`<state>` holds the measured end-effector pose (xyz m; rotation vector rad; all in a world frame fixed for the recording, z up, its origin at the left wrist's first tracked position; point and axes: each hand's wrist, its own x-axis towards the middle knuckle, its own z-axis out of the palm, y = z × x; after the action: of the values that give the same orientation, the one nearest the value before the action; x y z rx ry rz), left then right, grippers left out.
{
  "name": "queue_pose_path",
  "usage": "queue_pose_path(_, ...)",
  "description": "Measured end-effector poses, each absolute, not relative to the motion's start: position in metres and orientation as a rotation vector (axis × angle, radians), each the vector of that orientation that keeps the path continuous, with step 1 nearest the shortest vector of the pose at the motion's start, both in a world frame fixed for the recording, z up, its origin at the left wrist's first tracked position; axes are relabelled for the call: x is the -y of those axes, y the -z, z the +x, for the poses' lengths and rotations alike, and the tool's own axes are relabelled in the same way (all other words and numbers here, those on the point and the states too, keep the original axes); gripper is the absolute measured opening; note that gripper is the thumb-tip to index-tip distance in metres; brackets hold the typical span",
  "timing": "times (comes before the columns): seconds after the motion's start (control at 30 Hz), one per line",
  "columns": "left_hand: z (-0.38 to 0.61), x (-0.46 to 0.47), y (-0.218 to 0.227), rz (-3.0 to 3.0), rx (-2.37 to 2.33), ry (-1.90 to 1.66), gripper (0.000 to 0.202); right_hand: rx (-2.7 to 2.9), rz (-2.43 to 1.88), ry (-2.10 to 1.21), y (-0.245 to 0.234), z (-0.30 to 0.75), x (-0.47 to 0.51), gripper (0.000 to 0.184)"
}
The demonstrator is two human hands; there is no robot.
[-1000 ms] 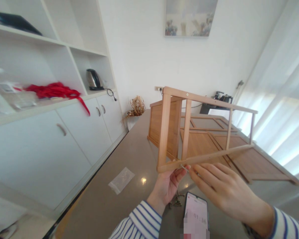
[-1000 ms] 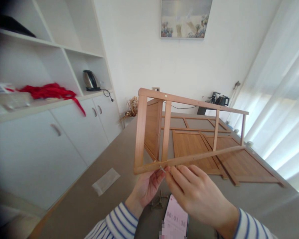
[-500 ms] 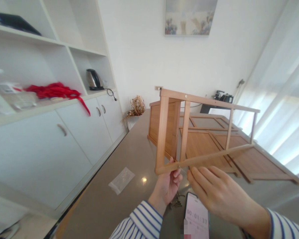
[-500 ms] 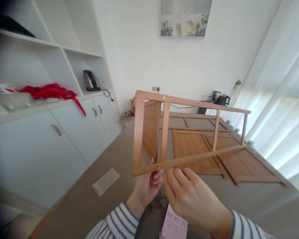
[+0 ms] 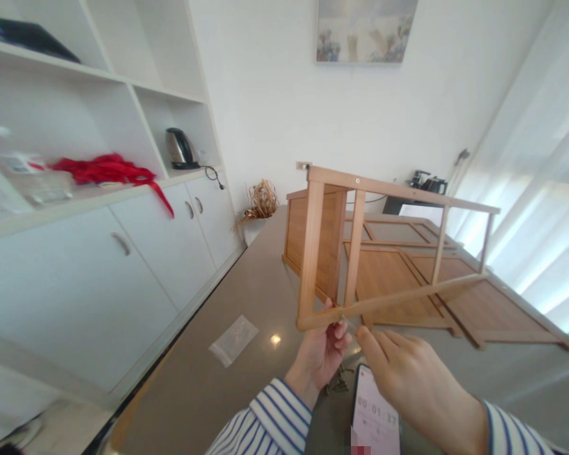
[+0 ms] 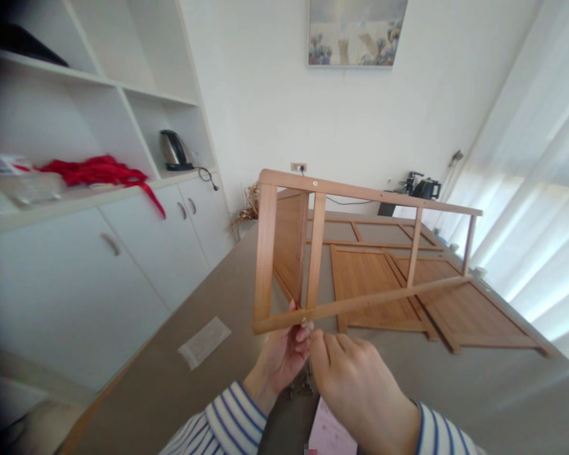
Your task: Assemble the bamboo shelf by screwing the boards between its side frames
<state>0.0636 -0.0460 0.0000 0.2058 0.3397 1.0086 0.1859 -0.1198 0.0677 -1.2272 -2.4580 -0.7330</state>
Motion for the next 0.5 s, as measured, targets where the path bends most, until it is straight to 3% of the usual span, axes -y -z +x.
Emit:
queue_pose_path(0.27, 0.063, 0.047, -0.004, 0.236, -0.401, -0.997, 0.034, 1.766, -1.627, -0.371, -0.050, 0.166, 0.122, 0.027)
queue_pose_path(0.37, 0.063, 0.048, -0.002, 0.255, -0.399, -0.958, 0.037, 1.380, -1.543, -0.852, -0.050, 0.157, 0.121, 0.029)
queue_pose_path(0.5, 0.064, 0.049, -0.004, 0.268, -0.414, -0.937, 0.040, 0.997, -1.306, -1.176, -0.052, 0.149, 0.120, 0.033)
